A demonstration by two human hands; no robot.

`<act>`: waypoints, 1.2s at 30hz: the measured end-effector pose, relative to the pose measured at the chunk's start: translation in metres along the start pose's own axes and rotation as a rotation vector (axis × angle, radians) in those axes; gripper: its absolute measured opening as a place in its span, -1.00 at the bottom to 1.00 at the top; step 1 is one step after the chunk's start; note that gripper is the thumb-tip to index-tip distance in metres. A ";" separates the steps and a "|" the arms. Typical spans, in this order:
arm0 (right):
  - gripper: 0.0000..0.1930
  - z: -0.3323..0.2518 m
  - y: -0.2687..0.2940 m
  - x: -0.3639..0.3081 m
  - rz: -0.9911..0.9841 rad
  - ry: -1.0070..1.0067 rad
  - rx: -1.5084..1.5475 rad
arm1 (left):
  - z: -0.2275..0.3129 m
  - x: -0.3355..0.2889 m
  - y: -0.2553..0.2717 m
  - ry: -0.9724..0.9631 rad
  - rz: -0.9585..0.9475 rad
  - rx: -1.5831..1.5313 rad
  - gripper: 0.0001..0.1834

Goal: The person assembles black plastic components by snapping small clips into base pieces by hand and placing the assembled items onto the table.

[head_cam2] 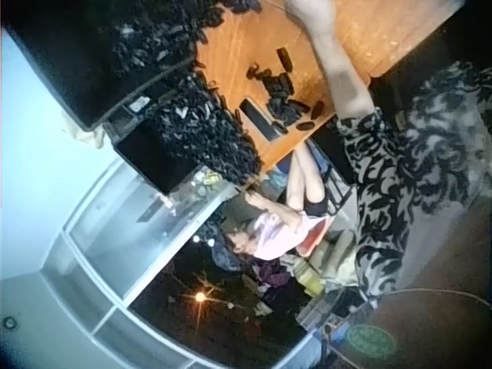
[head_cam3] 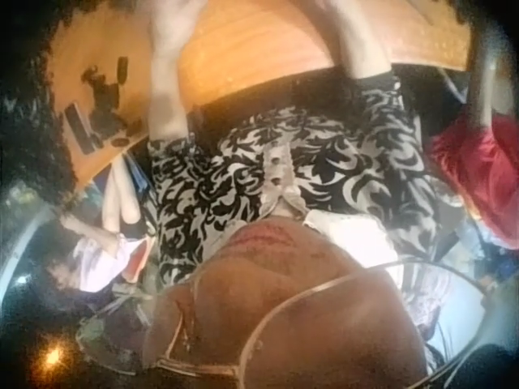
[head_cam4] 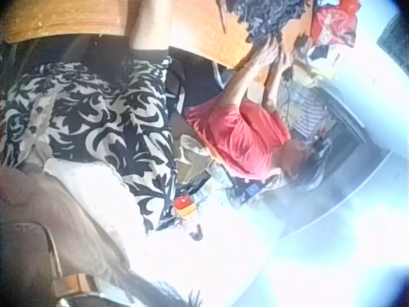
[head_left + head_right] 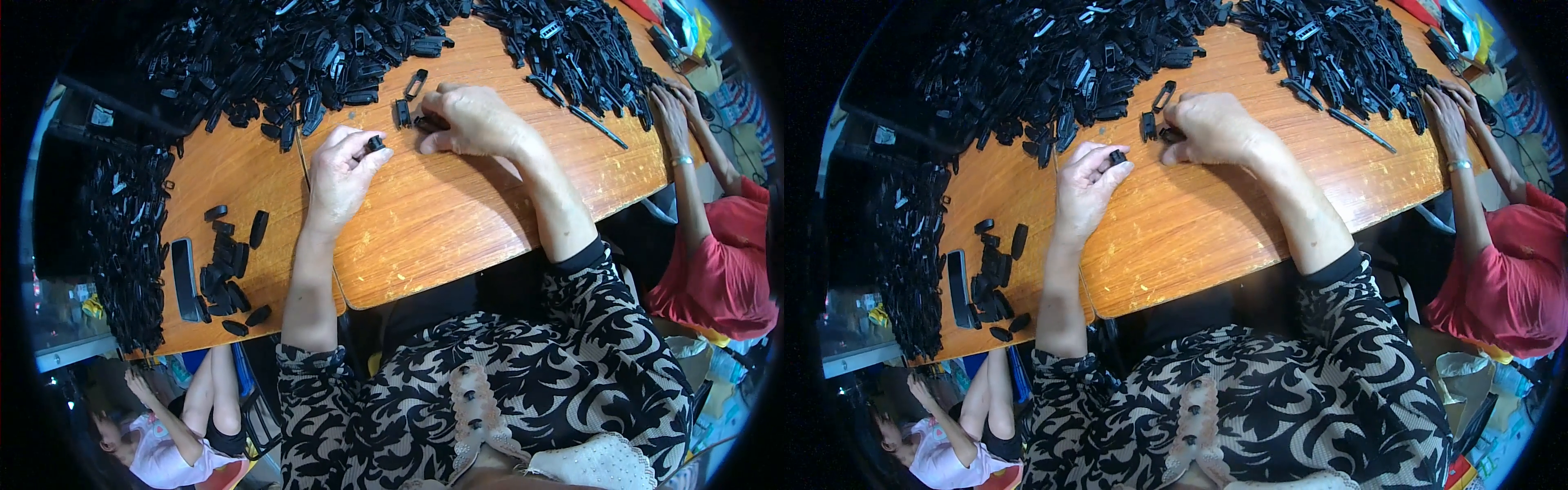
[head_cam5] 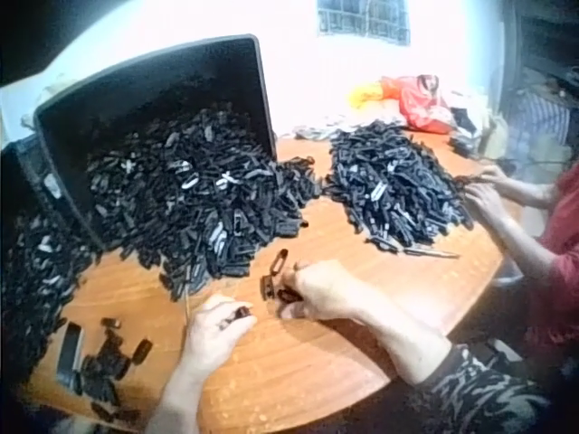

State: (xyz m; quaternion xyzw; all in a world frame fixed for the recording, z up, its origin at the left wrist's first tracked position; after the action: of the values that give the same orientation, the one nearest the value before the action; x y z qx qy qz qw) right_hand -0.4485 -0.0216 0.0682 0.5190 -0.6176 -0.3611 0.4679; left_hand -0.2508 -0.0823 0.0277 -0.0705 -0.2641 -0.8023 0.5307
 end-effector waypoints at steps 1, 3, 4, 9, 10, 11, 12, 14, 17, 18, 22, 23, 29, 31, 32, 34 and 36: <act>-0.71 -0.001 -0.004 -0.001 -0.011 0.050 -0.035 | 0.002 0.001 -0.002 -0.002 -0.007 0.040 -0.74; -0.73 -0.002 -0.012 -0.003 0.071 0.116 -0.091 | 0.004 0.001 -0.003 -0.001 -0.011 0.085 -0.74; -0.75 -0.004 -0.014 -0.002 0.156 0.182 -0.146 | 0.005 0.001 -0.003 0.004 -0.017 0.062 -0.73; -0.74 -0.011 0.006 0.002 0.224 0.026 0.467 | 0.007 -0.002 -0.002 -0.001 -0.042 0.046 -0.72; -0.72 -0.018 0.006 0.000 0.013 -0.143 0.699 | 0.004 -0.003 -0.002 -0.017 -0.048 0.033 -0.72; -0.70 -0.022 0.001 -0.002 -0.206 -0.314 0.921 | 0.002 -0.005 -0.002 -0.032 -0.052 0.020 -0.73; -0.69 -0.015 -0.009 -0.005 -0.299 -0.305 1.013 | 0.005 -0.003 -0.005 -0.040 -0.059 0.011 -0.73; -0.69 -0.015 -0.024 -0.003 -0.274 -0.226 0.999 | 0.009 -0.005 -0.005 -0.087 -0.092 0.008 -0.72; -0.69 -0.010 -0.025 -0.003 -0.253 -0.180 1.023 | 0.015 -0.003 -0.006 -0.091 -0.094 0.040 -0.72; -0.69 -0.008 -0.027 -0.002 -0.277 -0.204 1.012 | 0.013 -0.003 -0.005 -0.089 -0.092 0.042 -0.72; -0.73 -0.011 -0.035 0.001 -0.293 -0.271 0.998 | 0.009 -0.001 -0.004 -0.075 -0.111 0.031 -0.72; -0.73 -0.011 -0.033 0.002 -0.293 -0.271 0.996 | 0.010 0.000 -0.004 -0.097 -0.108 0.046 -0.72; -0.68 -0.012 -0.044 0.004 -0.181 -0.312 0.955 | 0.002 -0.006 -0.005 -0.198 -0.024 0.061 -0.73; -0.68 -0.016 -0.040 -0.001 -0.221 -0.423 0.951 | 0.005 -0.009 -0.003 -0.131 -0.015 -0.019 -0.73; -0.68 -0.014 -0.035 0.002 -0.224 -0.401 0.950 | 0.006 -0.010 -0.001 -0.131 -0.024 -0.034 -0.70; -0.67 -0.010 -0.032 -0.003 -0.381 -0.374 1.077 | 0.012 -0.013 0.001 -0.047 -0.060 -0.089 -0.63; -0.67 -0.009 -0.033 -0.003 -0.453 -0.323 1.236 | 0.018 -0.006 -0.002 -0.067 -0.049 -0.230 -0.65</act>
State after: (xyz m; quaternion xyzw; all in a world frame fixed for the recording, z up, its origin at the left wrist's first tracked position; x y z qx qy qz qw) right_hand -0.4301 -0.0251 0.0400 0.7473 -0.6487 -0.1037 -0.1001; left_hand -0.2531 -0.0680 0.0406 -0.1512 -0.1898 -0.8373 0.4900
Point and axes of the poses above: each hand's wrist, its own x-axis towards the middle knuckle, its own y-axis out of the back of the hand, z = x × y, the point moved 3 cm from there along x, towards the middle knuckle, and after that the axes turned 12 degrees about z, right-handed, at the moved point
